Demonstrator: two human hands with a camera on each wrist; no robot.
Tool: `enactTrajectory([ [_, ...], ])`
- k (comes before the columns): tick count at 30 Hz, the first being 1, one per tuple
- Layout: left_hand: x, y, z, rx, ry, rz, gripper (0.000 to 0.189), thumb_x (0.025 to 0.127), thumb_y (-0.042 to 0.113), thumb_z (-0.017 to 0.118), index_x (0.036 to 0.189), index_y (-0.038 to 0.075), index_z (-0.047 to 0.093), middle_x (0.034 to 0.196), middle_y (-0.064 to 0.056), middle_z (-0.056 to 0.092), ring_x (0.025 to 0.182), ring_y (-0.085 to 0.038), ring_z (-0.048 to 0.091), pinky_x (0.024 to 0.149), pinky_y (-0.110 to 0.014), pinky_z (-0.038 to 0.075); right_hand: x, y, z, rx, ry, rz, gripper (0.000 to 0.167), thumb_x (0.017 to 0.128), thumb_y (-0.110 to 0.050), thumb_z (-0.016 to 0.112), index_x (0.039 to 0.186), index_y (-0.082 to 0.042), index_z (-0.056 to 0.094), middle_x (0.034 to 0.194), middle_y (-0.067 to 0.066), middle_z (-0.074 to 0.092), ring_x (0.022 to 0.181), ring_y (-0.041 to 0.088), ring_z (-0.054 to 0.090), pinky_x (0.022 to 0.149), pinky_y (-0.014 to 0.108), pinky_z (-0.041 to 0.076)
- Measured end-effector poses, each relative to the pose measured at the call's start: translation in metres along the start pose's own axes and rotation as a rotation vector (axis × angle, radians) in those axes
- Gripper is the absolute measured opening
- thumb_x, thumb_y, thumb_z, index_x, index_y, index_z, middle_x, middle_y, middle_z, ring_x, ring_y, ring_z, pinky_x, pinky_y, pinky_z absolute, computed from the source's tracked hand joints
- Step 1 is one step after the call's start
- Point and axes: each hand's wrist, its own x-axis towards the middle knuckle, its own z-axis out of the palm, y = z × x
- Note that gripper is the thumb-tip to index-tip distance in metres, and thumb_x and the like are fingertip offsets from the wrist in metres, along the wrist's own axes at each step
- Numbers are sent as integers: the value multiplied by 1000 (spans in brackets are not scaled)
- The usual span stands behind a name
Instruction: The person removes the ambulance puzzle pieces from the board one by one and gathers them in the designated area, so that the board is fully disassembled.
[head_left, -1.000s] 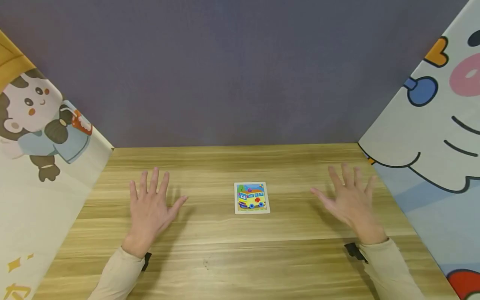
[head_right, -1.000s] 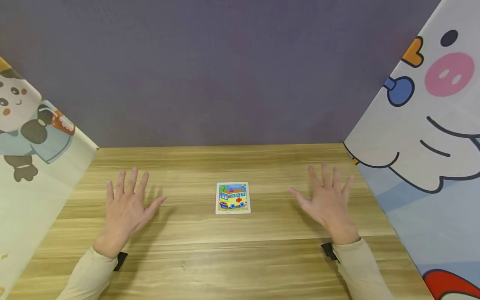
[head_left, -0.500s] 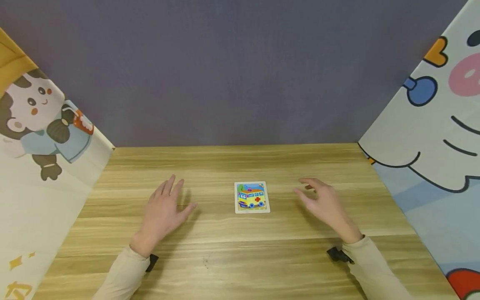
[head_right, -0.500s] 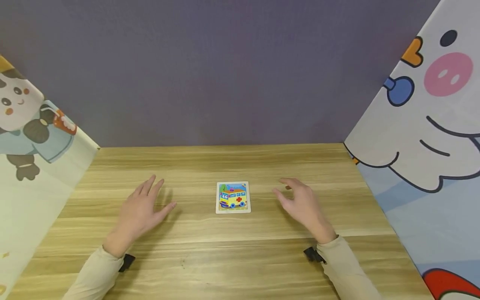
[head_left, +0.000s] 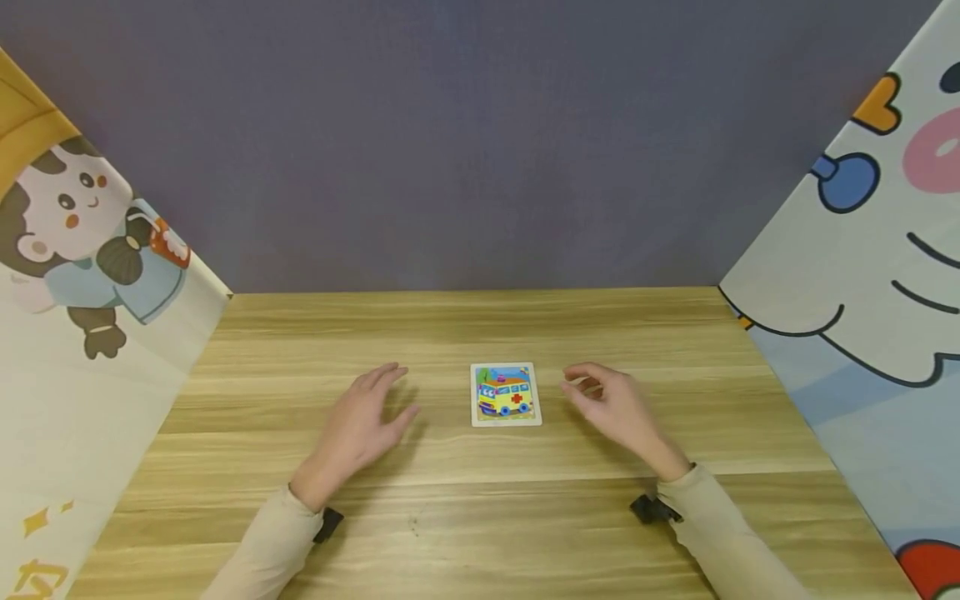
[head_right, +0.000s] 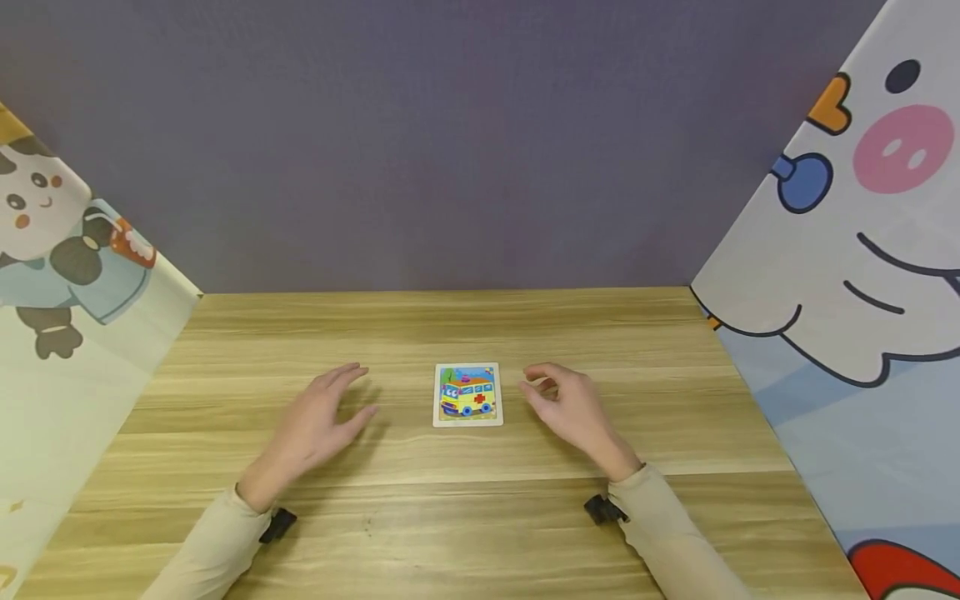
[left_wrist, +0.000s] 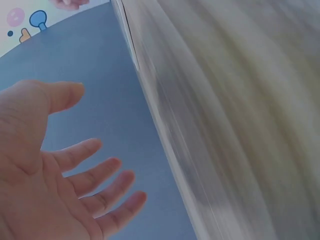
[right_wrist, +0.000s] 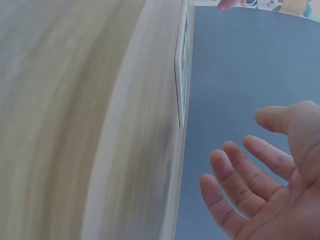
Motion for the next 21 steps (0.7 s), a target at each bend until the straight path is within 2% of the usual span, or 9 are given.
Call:
enactTrajectory([
  [11, 8, 10, 11, -30, -39, 40, 61, 100, 39, 74, 149, 4, 59, 154, -20, 59, 141, -42, 57, 118, -60, 47, 10, -5, 20, 24, -65, -35, 27, 102, -21, 74, 123, -6, 76, 115, 10, 80, 94, 21, 77, 85, 41, 66],
  [17, 12, 14, 15, -43, -89, 45, 60, 102, 39, 72, 149, 4, 59, 155, -19, 59, 141, -41, 57, 119, -59, 46, 15, -12, 27, 25, -128, -27, 27, 103, -26, 73, 123, -9, 77, 115, 7, 80, 96, 19, 76, 87, 42, 64],
  [21, 16, 17, 20, -49, -127, 40, 60, 103, 40, 70, 151, 6, 58, 156, -18, 57, 143, -41, 56, 121, -59, 45, 19, -16, 32, 34, -153, -33, 24, 102, -27, 73, 119, -10, 78, 108, 3, 80, 93, 14, 73, 84, 38, 63],
])
